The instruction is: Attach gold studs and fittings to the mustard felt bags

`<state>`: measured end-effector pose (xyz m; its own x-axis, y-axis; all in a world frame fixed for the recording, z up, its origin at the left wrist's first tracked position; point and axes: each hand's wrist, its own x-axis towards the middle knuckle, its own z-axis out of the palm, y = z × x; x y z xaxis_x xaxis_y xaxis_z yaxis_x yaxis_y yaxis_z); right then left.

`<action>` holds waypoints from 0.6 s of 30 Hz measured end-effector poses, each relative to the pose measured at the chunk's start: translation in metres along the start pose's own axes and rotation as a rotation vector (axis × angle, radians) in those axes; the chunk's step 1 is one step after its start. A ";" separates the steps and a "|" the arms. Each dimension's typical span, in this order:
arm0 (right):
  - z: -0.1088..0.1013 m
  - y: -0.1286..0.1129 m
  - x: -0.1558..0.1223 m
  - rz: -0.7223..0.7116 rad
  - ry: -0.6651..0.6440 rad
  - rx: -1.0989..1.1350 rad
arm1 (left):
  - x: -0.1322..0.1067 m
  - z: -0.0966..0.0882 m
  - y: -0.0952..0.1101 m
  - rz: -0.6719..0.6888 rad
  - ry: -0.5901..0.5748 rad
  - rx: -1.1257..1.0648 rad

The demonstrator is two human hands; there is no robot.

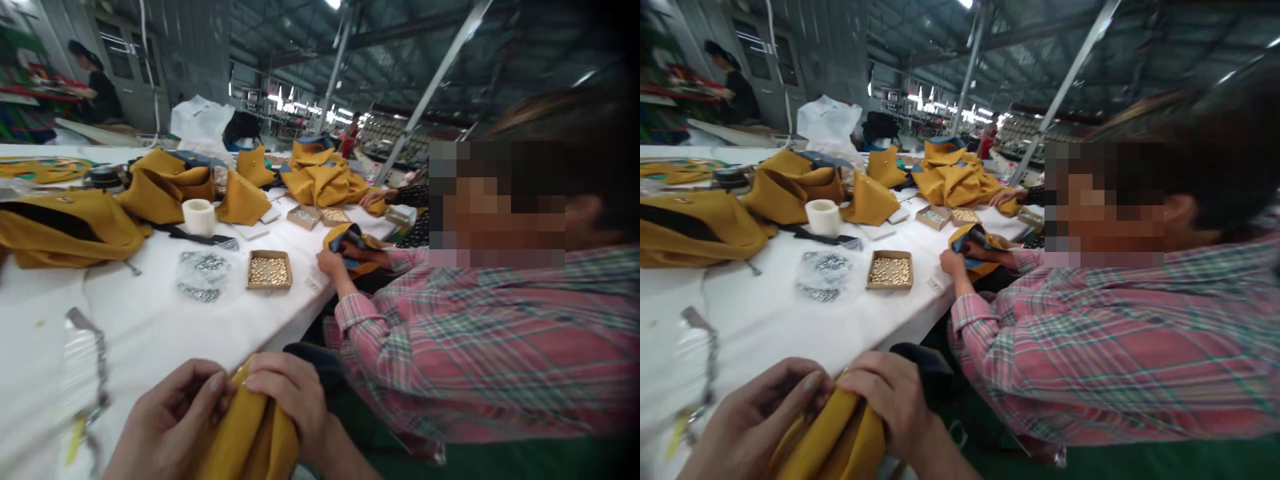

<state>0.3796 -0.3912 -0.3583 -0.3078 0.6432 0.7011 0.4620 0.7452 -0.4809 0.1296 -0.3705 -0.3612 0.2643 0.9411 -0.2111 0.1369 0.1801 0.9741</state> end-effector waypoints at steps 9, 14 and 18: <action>-0.002 -0.004 0.007 -0.033 -0.030 0.051 | -0.016 0.010 0.020 0.017 0.138 0.093; -0.001 -0.006 0.009 -0.031 -0.039 0.057 | -0.023 0.016 0.022 0.089 0.194 0.102; -0.001 -0.005 0.008 -0.041 -0.060 0.059 | -0.025 0.022 0.020 0.082 0.251 0.104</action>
<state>0.3757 -0.3898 -0.3496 -0.3758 0.6202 0.6886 0.3985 0.7790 -0.4841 0.1467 -0.3962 -0.3379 0.0355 0.9951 -0.0925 0.2255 0.0822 0.9708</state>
